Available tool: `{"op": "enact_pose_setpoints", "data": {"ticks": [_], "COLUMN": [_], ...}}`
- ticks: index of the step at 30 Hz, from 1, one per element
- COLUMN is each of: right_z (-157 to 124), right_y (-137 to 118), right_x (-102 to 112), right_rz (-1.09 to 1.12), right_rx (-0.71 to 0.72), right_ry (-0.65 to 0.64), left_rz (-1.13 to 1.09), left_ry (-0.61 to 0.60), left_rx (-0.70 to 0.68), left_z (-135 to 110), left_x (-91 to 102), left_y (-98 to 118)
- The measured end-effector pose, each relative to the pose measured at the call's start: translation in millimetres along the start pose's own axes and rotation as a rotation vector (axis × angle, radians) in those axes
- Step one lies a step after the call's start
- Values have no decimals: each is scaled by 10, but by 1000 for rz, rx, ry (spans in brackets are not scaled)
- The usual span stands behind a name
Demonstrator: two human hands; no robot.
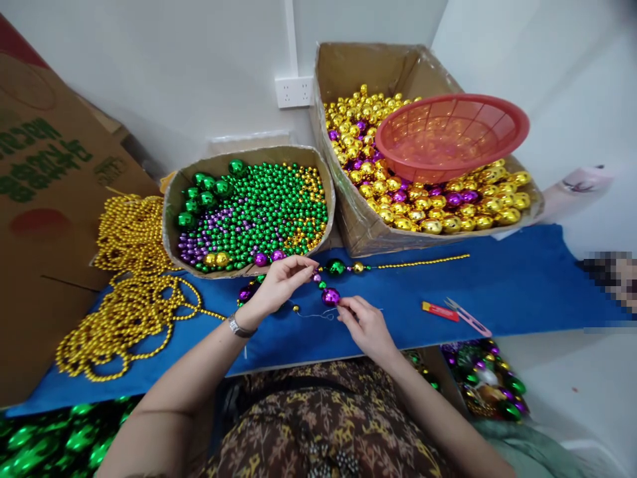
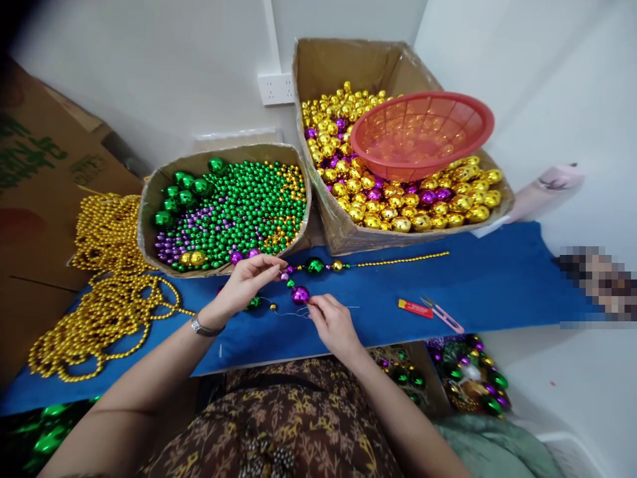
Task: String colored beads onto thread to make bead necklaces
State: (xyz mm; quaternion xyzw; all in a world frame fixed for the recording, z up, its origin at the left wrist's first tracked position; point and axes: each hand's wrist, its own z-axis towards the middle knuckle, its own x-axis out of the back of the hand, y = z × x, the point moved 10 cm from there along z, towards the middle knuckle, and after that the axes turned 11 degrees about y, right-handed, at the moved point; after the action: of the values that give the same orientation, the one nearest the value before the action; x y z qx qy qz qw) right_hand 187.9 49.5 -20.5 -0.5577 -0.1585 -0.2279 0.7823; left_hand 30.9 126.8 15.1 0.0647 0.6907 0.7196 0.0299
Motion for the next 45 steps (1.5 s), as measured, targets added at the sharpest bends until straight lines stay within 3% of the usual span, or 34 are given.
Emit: {"op": "enact_pose_setpoints", "data": {"ticks": [3,8,10,14,16,19,23,26,29,32,36,45], "right_z": [4,21,27,30,21,-1,-32,-38,-39,-43,-48,-54], "right_y": [8,11,16,0,-3,43,148,177,170,172,190,159], "right_x": [27,83,75,34,24,56,108,114,89,78,99,113], "right_rz": [21,28,23,6,-3,-12,-31,-17,-3,-4,-2,-11], "right_rx": [-14,-6,-7,7,20,17,-7,-11,-5,-12,-28,-4], "right_ry": [14,50,51,40,29,29,43,61,59,51,51,65], "left_rz": [3,-75,-75,-56,-46,-64,-10,360,775,959,989,876], "left_ry": [16,152,118,-52,-37,115,364,413,328,304,300,12], "left_rx": [-17,-26,-3,52,35,-14,-178,-289,-295,-343,-423,-386], "left_z": [25,87,62,-45,-46,47,236,407,573,609,541,497], "left_x": [84,368,314,-27,-66,165,792,1116,1220,1229,1081,654], "left_y": [108,212,150,-65,-89,38,377,481,336,276,361,175]}}
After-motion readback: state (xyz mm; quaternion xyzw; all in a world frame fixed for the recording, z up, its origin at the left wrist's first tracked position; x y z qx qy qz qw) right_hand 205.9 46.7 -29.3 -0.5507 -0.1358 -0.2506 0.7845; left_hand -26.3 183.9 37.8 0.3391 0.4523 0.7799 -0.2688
